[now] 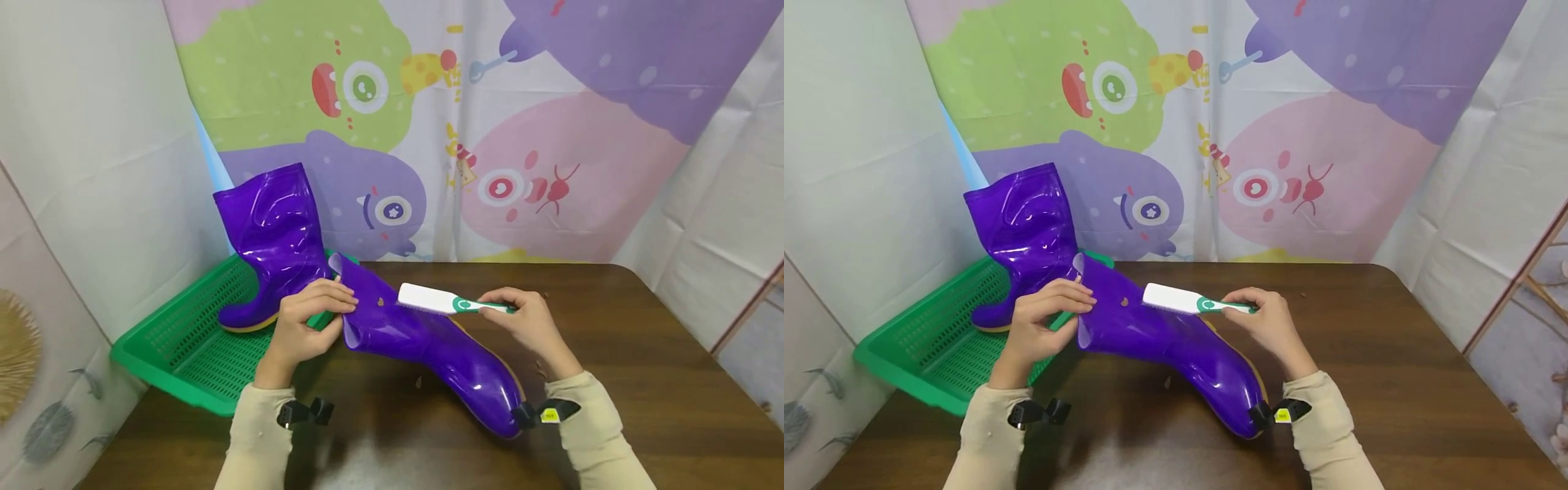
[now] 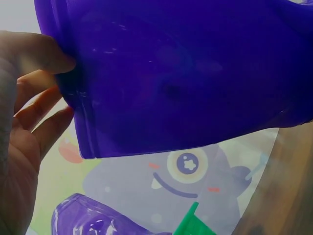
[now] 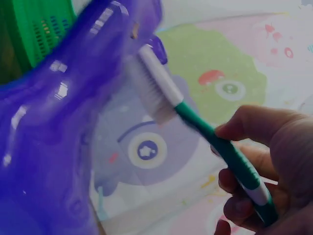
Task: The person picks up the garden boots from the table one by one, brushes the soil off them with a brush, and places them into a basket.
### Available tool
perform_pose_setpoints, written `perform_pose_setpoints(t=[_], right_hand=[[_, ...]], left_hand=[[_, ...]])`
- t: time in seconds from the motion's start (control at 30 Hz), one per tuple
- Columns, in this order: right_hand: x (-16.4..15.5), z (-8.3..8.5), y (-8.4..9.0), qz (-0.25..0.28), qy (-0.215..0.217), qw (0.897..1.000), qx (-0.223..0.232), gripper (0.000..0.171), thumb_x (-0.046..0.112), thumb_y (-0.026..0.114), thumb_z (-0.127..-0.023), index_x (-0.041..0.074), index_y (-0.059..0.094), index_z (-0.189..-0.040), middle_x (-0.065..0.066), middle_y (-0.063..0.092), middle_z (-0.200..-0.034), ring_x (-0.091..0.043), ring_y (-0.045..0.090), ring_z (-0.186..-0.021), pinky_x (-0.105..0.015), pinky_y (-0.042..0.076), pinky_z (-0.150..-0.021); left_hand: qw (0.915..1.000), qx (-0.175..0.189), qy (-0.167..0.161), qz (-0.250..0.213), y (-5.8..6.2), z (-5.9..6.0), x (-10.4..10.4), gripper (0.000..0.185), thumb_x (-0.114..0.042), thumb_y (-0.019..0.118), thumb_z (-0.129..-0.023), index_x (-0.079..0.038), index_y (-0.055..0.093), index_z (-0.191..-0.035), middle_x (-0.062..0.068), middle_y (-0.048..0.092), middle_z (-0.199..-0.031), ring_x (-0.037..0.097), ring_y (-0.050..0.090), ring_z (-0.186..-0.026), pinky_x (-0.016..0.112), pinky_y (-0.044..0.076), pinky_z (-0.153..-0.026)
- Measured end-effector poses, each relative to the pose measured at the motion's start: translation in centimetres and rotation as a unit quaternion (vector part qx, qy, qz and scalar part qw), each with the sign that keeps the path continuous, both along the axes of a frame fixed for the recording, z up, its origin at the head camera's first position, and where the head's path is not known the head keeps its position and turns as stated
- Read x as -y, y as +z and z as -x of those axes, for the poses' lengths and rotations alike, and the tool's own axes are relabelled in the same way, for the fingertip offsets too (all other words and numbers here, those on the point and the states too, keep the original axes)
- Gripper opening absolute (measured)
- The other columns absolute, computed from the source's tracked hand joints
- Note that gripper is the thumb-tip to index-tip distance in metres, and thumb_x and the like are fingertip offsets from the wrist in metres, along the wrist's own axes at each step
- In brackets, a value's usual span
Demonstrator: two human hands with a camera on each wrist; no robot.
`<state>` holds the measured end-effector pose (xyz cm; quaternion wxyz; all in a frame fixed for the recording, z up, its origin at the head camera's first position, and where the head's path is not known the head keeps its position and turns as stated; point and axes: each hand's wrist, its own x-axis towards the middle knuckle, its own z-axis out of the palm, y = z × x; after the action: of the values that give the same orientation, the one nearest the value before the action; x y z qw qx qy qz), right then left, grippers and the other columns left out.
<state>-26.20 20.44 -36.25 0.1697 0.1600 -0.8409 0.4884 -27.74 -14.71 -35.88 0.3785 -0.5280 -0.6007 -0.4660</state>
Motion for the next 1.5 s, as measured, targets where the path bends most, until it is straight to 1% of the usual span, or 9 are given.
perform_pose_setpoints(t=[0.13,0.3,0.43,0.77,0.9,1.03,1.2,1.33,1.5], right_hand=[[-0.2,-0.3,0.4,0.024,-0.016,0.999,-0.014,0.016,0.006,0.078,-0.085,-0.002,0.075,-0.098,-0.001,0.071,-0.082,-0.006,0.049,-0.061,-0.02,0.04,-0.05],[1.6,-1.0,0.5,0.118,0.075,0.99,0.007,0.016,0.001,0.073,-0.088,-0.009,0.071,-0.101,0.005,0.07,-0.083,-0.006,0.057,-0.069,-0.02,0.048,-0.058],[3.0,-1.3,0.3,0.131,0.112,0.984,0.042,0.017,0.001,0.073,-0.088,-0.01,0.07,-0.101,0.003,0.071,-0.084,-0.01,0.061,-0.071,-0.023,0.052,-0.061],[0.6,0.6,-1.3,0.017,0.025,0.999,0.014,0.015,0.0,0.077,-0.082,-0.004,0.074,-0.096,-0.01,0.071,-0.081,-0.009,0.054,-0.064,-0.019,0.045,-0.057],[-0.4,1.1,-1.2,-0.045,-0.025,0.999,0.011,0.015,0.004,0.078,-0.082,0.0,0.075,-0.096,-0.008,0.07,-0.08,-0.013,0.051,-0.062,-0.022,0.043,-0.055],[-0.6,1.1,-1.1,-0.051,-0.039,0.998,0.013,0.015,0.006,0.079,-0.083,0.001,0.075,-0.096,-0.007,0.069,-0.079,-0.013,0.049,-0.06,-0.023,0.041,-0.053],[0.1,0.1,-0.1,0.016,-0.01,1.0,0.008,0.015,0.008,0.076,-0.087,0.0,0.075,-0.099,-0.002,0.07,-0.083,-0.009,0.051,-0.064,-0.021,0.042,-0.054],[1.4,-0.9,0.7,0.085,0.048,0.995,0.007,0.015,0.003,0.072,-0.089,-0.006,0.071,-0.102,0.006,0.069,-0.084,-0.007,0.058,-0.073,-0.02,0.047,-0.061],[3.0,-1.2,0.5,0.096,0.113,0.987,0.063,0.016,0.003,0.069,-0.091,-0.007,0.069,-0.104,-0.002,0.069,-0.088,-0.013,0.061,-0.073,-0.023,0.052,-0.063]], left_hand=[[1.0,0.004,-0.003,0.001,-0.1,0.0,0.0,0.019,0.011,0.061,-0.073,0.002,0.074,-0.083,0.015,0.071,-0.084,0.032,0.067,-0.088,0.046,0.047,-0.101],[1.0,0.001,-0.009,0.0,-0.1,0.0,-0.1,0.019,0.011,0.061,-0.073,0.002,0.074,-0.083,0.016,0.071,-0.084,0.032,0.067,-0.087,0.046,0.047,-0.101],[0.9999,0.0,-0.016,0.0,0.0,0.0,-0.2,0.018,0.012,0.061,-0.073,0.004,0.074,-0.083,0.016,0.071,-0.084,0.032,0.067,-0.088,0.047,0.047,-0.102],[0.9998,0.006,-0.019,0.003,0.2,-0.3,-0.1,0.019,0.013,0.061,-0.073,0.003,0.074,-0.083,0.016,0.071,-0.085,0.032,0.067,-0.088,0.048,0.046,-0.102],[0.9998,0.004,-0.019,0.0,0.3,-0.2,0.0,0.019,0.014,0.062,-0.073,0.003,0.074,-0.083,0.016,0.071,-0.084,0.032,0.067,-0.088,0.048,0.046,-0.102],[0.9998,0.006,-0.02,-0.004,0.2,-0.2,0.0,0.02,0.015,0.062,-0.07,0.003,0.074,-0.082,0.017,0.071,-0.084,0.033,0.066,-0.088,0.047,0.045,-0.103],[0.9997,0.009,-0.021,-0.005,0.1,-0.2,-0.1,0.021,0.016,0.062,-0.069,0.004,0.073,-0.082,0.017,0.071,-0.084,0.034,0.066,-0.088,0.047,0.045,-0.103],[0.9997,0.01,-0.021,-0.005,0.2,-0.2,-0.2,0.021,0.016,0.063,-0.07,0.004,0.073,-0.082,0.017,0.071,-0.084,0.034,0.066,-0.088,0.048,0.045,-0.103],[0.9999,0.007,-0.014,-0.002,0.2,-0.1,-0.1,0.019,0.016,0.063,-0.07,0.004,0.073,-0.082,0.017,0.071,-0.084,0.034,0.066,-0.088,0.047,0.046,-0.103]])
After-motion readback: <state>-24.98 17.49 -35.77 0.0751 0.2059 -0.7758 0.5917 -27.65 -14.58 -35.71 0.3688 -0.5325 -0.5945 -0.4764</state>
